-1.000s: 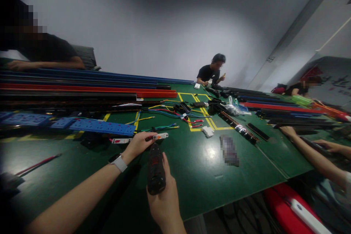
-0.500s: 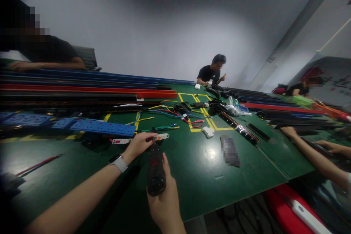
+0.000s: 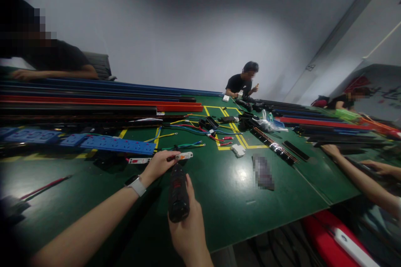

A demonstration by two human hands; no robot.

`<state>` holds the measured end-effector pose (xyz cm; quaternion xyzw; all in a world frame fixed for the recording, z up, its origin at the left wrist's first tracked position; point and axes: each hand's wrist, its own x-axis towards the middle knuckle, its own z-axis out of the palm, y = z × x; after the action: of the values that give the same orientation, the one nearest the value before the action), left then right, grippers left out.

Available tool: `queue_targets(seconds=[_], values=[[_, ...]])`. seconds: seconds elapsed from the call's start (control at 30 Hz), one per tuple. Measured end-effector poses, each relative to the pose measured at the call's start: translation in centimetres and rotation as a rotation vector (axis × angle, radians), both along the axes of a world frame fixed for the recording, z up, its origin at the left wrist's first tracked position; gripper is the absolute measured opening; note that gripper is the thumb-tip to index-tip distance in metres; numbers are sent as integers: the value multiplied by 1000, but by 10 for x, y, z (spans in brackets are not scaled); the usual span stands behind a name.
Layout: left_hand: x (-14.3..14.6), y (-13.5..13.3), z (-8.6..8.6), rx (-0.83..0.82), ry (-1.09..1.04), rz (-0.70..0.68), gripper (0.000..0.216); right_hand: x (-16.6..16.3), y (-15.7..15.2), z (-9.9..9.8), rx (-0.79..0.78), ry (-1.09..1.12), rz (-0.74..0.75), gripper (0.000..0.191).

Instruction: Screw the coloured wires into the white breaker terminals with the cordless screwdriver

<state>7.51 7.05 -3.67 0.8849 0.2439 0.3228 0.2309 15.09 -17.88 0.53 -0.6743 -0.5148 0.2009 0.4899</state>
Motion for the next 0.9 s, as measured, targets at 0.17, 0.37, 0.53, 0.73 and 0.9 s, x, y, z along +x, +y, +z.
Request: queue_targets(seconds=[0.17,0.37,0.53,0.73,0.9], values=[[0,1,-2,6,-4,0,27,0,-1,1,-20,24,10,93],[0,2,-3,2,6,0,28,-1,0,2,-4,27,-2,90],[0,3,-6,-5,2,4,27,0,0,-1,-15,34,16,91],[1,5,-8,-18,7,-6,28,0,1,0,-22,39,12,91],[1,5,-7,-31,15,-13,30,-1,1,0,-19,55,10,93]])
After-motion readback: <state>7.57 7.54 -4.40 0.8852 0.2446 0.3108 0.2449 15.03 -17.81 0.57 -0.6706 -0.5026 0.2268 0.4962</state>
